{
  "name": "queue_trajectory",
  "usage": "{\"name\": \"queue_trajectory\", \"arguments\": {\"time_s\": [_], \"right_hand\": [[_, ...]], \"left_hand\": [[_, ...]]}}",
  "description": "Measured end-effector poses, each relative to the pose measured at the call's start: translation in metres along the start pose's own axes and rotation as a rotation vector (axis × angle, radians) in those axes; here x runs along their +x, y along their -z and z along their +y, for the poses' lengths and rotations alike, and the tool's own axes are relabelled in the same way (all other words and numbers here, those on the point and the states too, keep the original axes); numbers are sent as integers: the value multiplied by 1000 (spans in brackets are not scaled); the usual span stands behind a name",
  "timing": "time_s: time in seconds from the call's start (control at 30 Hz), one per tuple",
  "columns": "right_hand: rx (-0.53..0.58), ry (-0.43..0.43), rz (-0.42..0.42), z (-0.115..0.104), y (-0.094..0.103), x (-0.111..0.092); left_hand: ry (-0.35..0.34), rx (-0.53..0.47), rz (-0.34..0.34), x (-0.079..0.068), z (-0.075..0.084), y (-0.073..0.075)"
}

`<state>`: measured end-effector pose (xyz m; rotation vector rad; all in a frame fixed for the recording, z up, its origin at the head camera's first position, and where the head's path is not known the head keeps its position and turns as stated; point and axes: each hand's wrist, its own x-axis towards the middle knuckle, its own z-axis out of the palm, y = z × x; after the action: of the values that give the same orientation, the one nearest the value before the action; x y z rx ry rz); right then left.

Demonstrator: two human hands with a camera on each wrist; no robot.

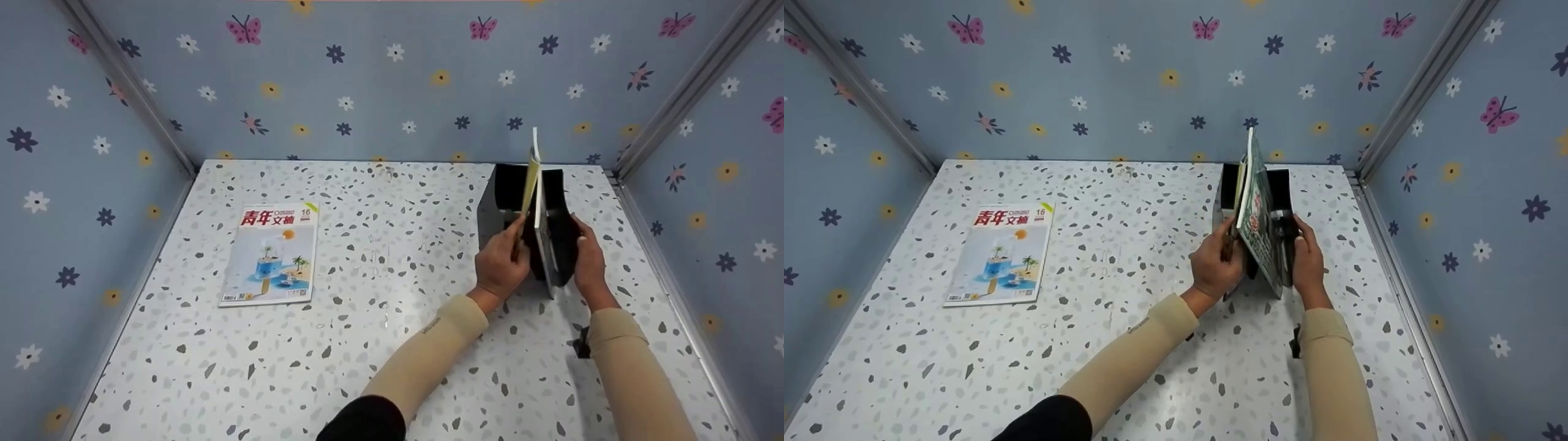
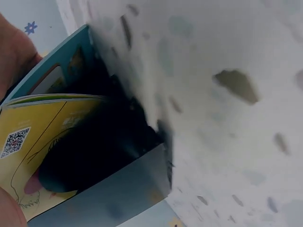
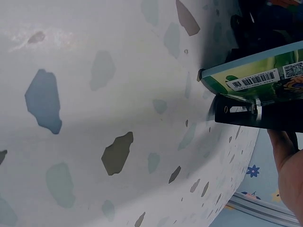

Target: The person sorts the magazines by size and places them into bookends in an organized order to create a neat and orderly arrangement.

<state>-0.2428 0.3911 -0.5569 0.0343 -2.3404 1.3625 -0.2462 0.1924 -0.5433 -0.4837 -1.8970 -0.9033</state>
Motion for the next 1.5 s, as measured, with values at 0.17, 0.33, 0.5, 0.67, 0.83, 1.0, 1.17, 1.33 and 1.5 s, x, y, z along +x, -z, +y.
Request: {"name": "queue_trajectory", "arguments": {"time_s": [0.17, 0.33, 0.5, 0.67, 0.83, 1.0, 1.17, 1.33, 1.5], "right_hand": [[-5, -7, -11, -16, 0, -1], [-30, -72, -32, -44, 3, -6], [-38, -120, -53, -51, 4, -7], [-2, -77, -55, -49, 5, -8], [17, -50, -48, -50, 4, -8], [2, -63, -45, -51, 4, -10], [0, -75, -47, -51, 5, -8], [14, -70, -43, -49, 5, -9], [40, -52, -26, -28, 2, -5]], "left_hand": [[24, 3, -5, -4, -4, 2], [49, -85, -34, -6, -5, 6], [76, -147, -73, -7, -3, 10], [194, -223, -146, -4, 1, 17], [429, -348, -302, 11, 7, 29], [578, -396, -452, 26, 7, 43], [610, -397, -544, 38, 6, 50], [595, -413, -555, 43, 8, 53], [554, -405, -537, 46, 13, 53]]}}
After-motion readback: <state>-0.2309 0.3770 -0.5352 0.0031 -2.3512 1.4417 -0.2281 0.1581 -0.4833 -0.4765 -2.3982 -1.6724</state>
